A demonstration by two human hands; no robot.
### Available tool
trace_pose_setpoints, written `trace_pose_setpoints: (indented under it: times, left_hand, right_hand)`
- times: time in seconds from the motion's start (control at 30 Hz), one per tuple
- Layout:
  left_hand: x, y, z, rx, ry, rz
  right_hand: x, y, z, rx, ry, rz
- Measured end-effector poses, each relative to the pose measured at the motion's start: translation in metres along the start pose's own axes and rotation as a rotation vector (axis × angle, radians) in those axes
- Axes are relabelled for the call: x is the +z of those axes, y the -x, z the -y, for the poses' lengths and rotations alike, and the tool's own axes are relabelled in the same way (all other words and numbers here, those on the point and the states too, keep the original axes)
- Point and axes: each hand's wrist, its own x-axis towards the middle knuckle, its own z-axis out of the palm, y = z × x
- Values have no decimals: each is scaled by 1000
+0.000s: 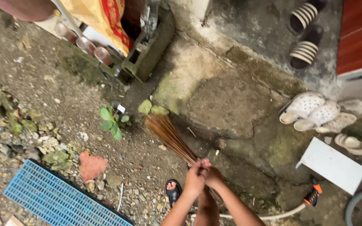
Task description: The person picks up plastic bags and bottles, places them into a large yellow sack, sweeps the ground with a broom, and sprays the concrete floor with water using a hose.
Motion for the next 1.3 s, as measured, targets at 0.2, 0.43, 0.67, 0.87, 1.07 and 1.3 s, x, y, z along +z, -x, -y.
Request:
trace_pose_setpoints:
  times: [0.2, 0.43, 0.67, 0.87, 1.07, 1.3]
  left_hand:
    - [-3, -25, 1, -16, 157, -46]
    - [4, -46, 35, -176, 244, -195]
    - [-2, -54, -2, -201, 270, -316]
    - [7, -97, -46, -57, 271, -354]
    - [4, -81, -101, -73, 359, -299]
    - [-7, -57, -54, -131, 337, -382]
  right_hand:
    - [-119, -11, -75, 432, -851, -589]
    - [-97, -107, 5, 152, -296, -163]
    - [-244, -89, 27, -161, -101, -377]
    - [-352, -246, 80, 203, 286, -352]
    - [-297, -163, 57, -98, 606, -112]
    - [-307, -211, 64, 263, 278, -250]
